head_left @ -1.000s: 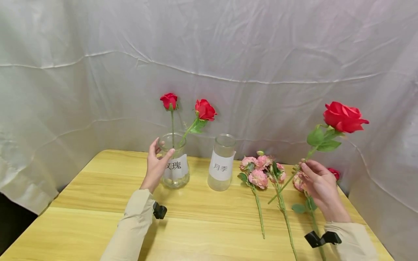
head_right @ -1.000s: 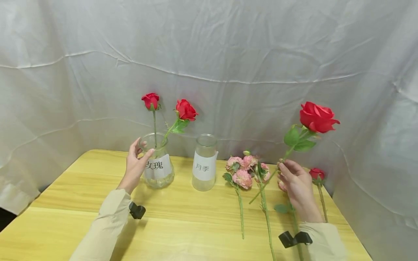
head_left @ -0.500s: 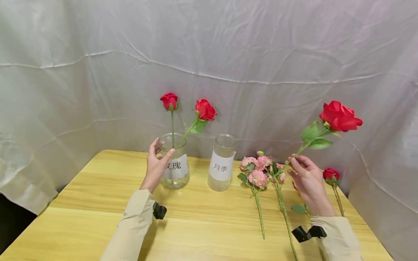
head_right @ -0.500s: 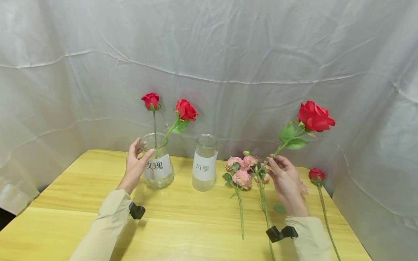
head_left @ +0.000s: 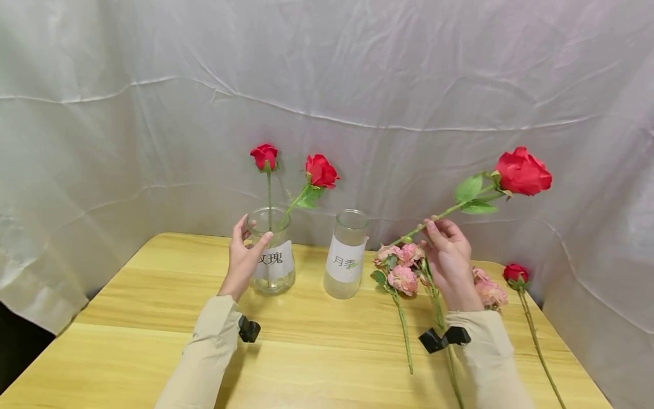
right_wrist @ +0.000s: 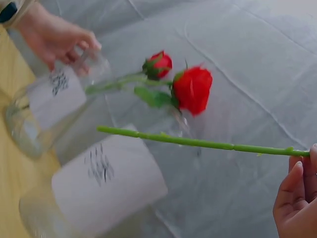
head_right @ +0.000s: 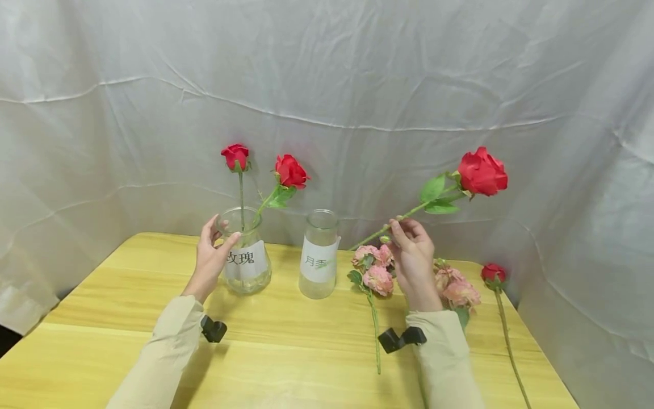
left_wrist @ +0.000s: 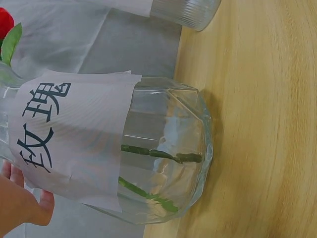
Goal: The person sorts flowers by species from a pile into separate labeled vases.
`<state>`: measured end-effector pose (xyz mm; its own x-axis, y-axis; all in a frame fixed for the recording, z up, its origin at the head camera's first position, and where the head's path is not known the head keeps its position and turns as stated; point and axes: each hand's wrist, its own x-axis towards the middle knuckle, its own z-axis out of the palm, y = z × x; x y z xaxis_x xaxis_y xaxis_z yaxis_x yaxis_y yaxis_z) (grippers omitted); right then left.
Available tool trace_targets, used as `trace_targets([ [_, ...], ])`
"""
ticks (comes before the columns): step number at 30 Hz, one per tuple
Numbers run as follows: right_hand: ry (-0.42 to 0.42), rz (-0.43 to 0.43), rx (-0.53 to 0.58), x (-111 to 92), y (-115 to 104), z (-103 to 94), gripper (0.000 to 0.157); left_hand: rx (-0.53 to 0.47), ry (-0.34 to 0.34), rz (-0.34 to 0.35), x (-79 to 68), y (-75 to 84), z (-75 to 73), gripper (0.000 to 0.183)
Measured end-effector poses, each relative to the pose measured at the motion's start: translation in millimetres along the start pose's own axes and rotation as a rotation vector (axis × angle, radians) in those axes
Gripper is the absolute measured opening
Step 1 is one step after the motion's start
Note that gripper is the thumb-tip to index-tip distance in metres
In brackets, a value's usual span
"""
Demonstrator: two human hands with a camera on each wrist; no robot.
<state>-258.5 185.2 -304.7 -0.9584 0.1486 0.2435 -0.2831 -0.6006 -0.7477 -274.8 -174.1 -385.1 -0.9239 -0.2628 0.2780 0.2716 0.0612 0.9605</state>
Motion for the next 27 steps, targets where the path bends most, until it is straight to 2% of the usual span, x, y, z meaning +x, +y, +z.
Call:
trace_targets([
  [11,0.051,-0.136,-0.066,15.3,14.8,48.8,0.008,0.007,-0.008,0.005,1.5,1.2,-0.1,0.078],
  [27,0.023,-0.148,-0.111,33.4,35.8,99.5,0.014,0.004,-0.009,-0.007,0.3,1.3,-0.7,0.078],
])
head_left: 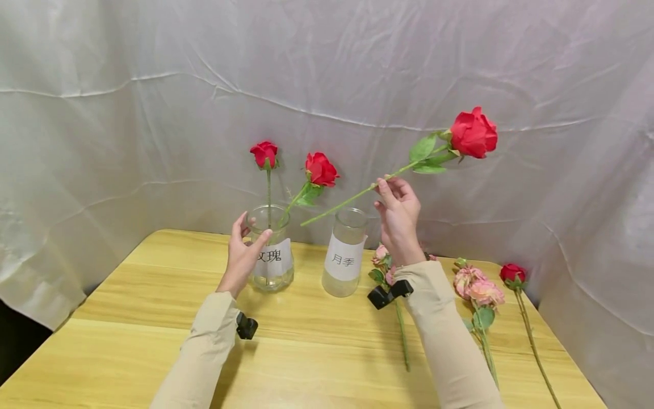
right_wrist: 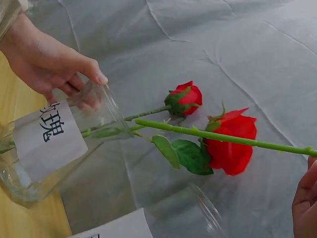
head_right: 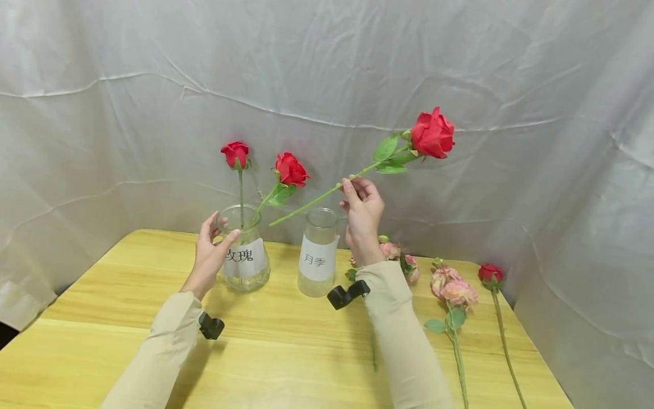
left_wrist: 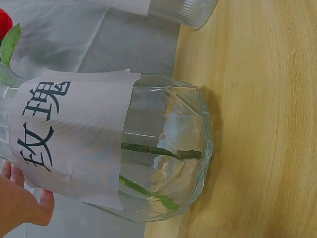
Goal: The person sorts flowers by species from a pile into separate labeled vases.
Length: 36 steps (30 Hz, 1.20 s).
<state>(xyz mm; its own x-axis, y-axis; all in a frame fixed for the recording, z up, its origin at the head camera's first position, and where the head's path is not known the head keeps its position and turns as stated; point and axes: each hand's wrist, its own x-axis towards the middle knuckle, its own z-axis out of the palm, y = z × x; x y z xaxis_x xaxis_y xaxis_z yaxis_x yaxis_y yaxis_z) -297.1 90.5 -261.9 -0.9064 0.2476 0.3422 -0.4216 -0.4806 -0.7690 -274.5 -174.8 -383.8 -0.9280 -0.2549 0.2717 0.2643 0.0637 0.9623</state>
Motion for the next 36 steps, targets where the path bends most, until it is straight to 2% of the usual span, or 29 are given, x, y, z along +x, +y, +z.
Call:
trace_targets([
  [11,-0.019,0.008,-0.055,-0.1,19.3,34.7,0.014,-0.005,0.005,-0.016,-1.5,3.9,-0.7,0.080],
  [17,-0.018,-0.030,-0.120,-2.3,32.8,51.2,0.013,-0.002,0.013,-0.008,-2.7,2.5,0.0,0.078],
  [20,-0.026,-0.041,-0.146,-4.7,39.7,57.7,0.012,0.000,0.016,0.004,-2.7,2.2,0.6,0.077],
  [27,-0.045,-0.029,-0.127,-14.8,54.9,69.3,0.012,0.005,0.026,0.006,-3.2,1.1,0.7,0.077],
  [36,-0.078,-0.049,-0.163,-21.6,63.6,83.2,0.005,0.007,0.025,0.013,-3.8,2.7,0.1,0.077],
])
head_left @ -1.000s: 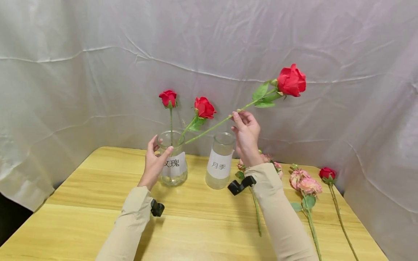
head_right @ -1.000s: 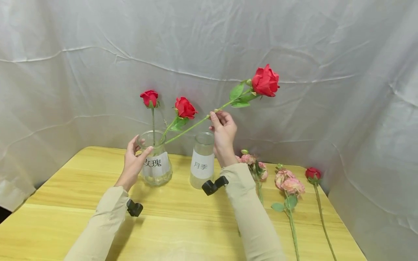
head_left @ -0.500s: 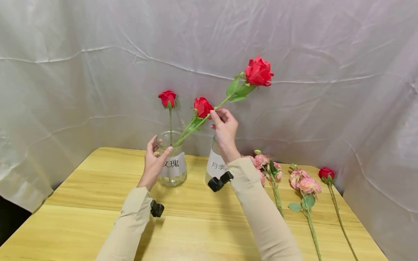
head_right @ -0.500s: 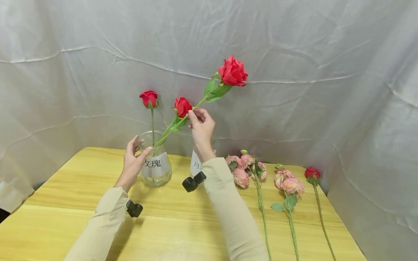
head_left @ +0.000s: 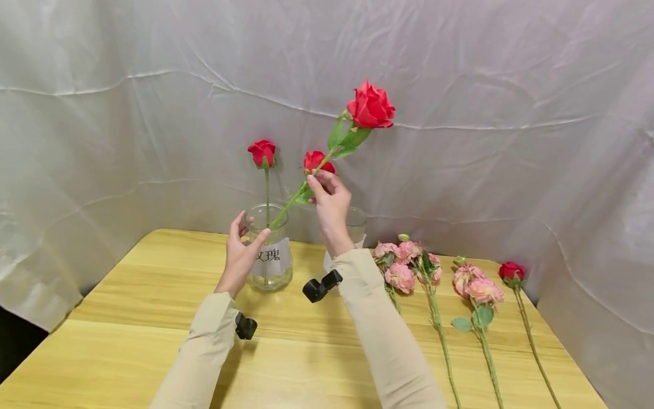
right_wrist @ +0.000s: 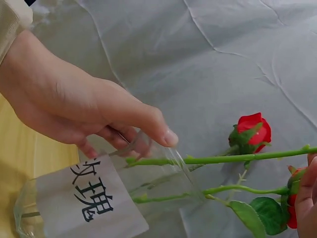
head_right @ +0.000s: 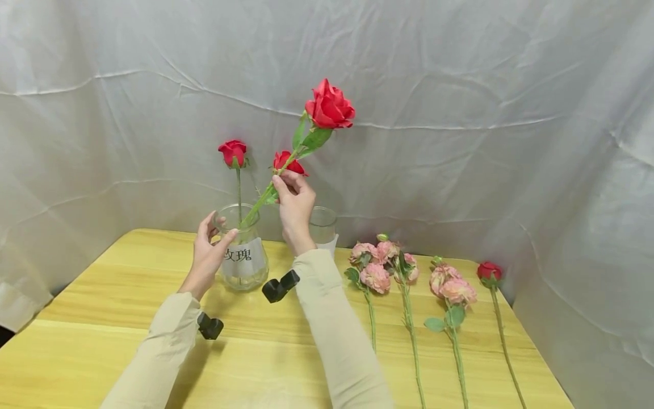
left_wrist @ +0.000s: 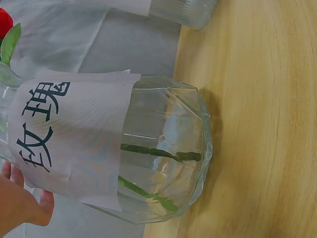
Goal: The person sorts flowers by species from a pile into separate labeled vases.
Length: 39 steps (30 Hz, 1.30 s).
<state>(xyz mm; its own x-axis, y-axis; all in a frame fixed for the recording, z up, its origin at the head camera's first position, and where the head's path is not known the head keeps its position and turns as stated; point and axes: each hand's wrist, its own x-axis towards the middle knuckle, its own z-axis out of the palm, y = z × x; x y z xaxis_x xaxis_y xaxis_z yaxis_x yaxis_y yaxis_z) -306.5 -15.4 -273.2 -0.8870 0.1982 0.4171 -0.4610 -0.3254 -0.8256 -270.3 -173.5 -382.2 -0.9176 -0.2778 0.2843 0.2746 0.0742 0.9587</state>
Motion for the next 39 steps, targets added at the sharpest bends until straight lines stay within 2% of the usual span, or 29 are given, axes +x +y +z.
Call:
trace_targets([
  [6,-0.009,0.018,-0.028,-4.4,9.0,5.3,0.016,-0.008,-0.006,-0.001,-2.2,1.4,0.3,0.078],
  [10,-0.033,0.013,-0.092,-8.5,13.8,8.4,0.019,-0.015,-0.005,0.000,-2.9,1.7,0.6,0.077],
  [15,-0.076,0.005,-0.197,-13.3,20.8,8.7,0.018,-0.017,-0.007,0.002,-3.0,0.8,2.4,0.077],
  [23,-0.068,-0.009,-0.319,-18.5,28.9,14.0,0.017,-0.018,-0.004,0.012,-2.5,-0.3,2.6,0.077],
  [29,-0.113,-0.003,-0.413,-20.7,33.3,18.7,0.016,-0.022,0.003,0.018,-1.6,-0.9,1.7,0.076],
  [39,-0.075,0.074,-0.410,-20.9,40.6,18.9,0.014,-0.022,0.007,0.010,-2.4,-1.2,1.9,0.075],
])
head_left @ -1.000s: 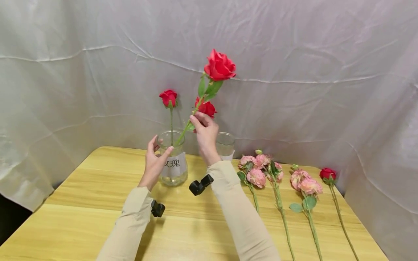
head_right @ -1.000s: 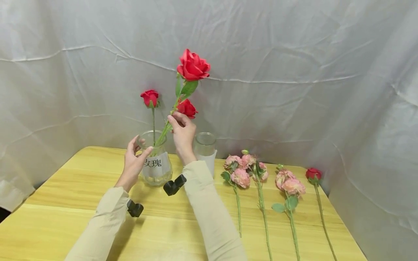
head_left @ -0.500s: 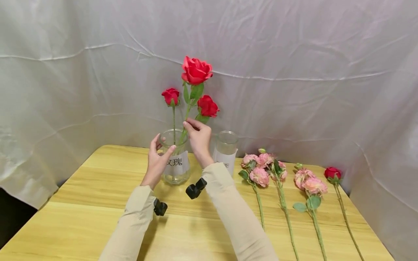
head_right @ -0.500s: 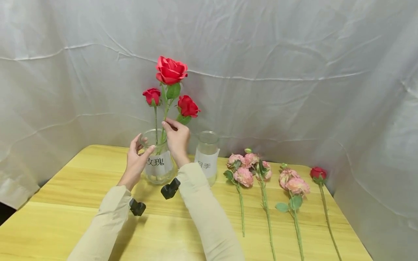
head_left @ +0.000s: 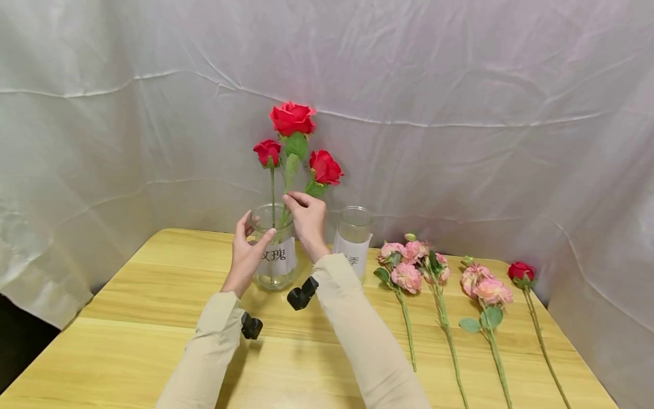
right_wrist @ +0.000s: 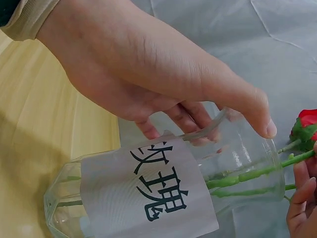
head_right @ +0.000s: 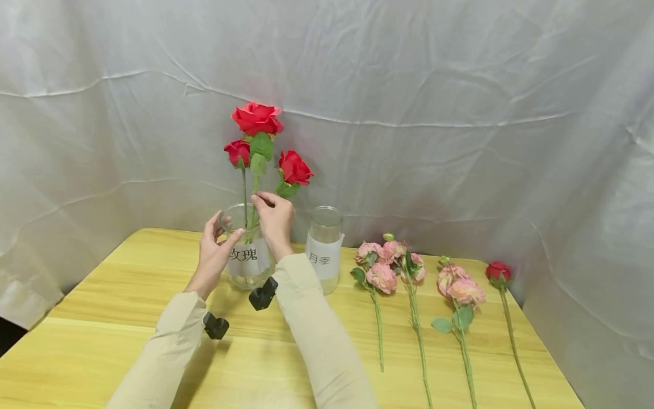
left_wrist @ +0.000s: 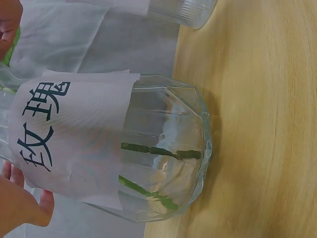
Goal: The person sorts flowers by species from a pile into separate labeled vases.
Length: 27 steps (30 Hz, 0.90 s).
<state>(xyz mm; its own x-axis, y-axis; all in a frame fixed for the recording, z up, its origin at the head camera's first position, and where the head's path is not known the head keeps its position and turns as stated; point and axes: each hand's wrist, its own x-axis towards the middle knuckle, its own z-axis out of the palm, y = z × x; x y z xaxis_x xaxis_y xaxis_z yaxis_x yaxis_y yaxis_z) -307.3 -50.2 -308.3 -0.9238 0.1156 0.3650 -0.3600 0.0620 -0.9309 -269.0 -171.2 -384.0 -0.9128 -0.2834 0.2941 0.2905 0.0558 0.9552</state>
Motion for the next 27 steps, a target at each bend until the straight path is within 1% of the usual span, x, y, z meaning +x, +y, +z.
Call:
trace_targets([
  [5,0.020,-0.021,-0.078,2.0,1.6,0.4,0.013,0.004,-0.004,-0.005,0.6,-1.0,0.1,0.075],
  [8,0.025,-0.028,-0.097,2.4,2.4,-0.3,0.012,0.003,-0.008,-0.010,1.1,-2.1,1.2,0.075],
  [14,0.030,-0.014,-0.016,2.8,5.7,-1.4,0.008,0.000,-0.002,-0.006,1.1,-2.3,4.3,0.075],
  [19,0.035,-0.004,0.037,2.5,9.3,-2.4,0.012,-0.005,-0.008,-0.007,1.4,-3.6,4.9,0.076],
  [24,0.012,-0.011,0.076,3.3,9.5,-3.8,0.014,-0.001,-0.011,-0.006,4.7,-4.0,3.6,0.076],
  [27,-0.011,-0.023,0.069,1.2,8.8,-6.8,0.015,-0.003,-0.010,-0.004,5.6,-4.6,3.7,0.077],
])
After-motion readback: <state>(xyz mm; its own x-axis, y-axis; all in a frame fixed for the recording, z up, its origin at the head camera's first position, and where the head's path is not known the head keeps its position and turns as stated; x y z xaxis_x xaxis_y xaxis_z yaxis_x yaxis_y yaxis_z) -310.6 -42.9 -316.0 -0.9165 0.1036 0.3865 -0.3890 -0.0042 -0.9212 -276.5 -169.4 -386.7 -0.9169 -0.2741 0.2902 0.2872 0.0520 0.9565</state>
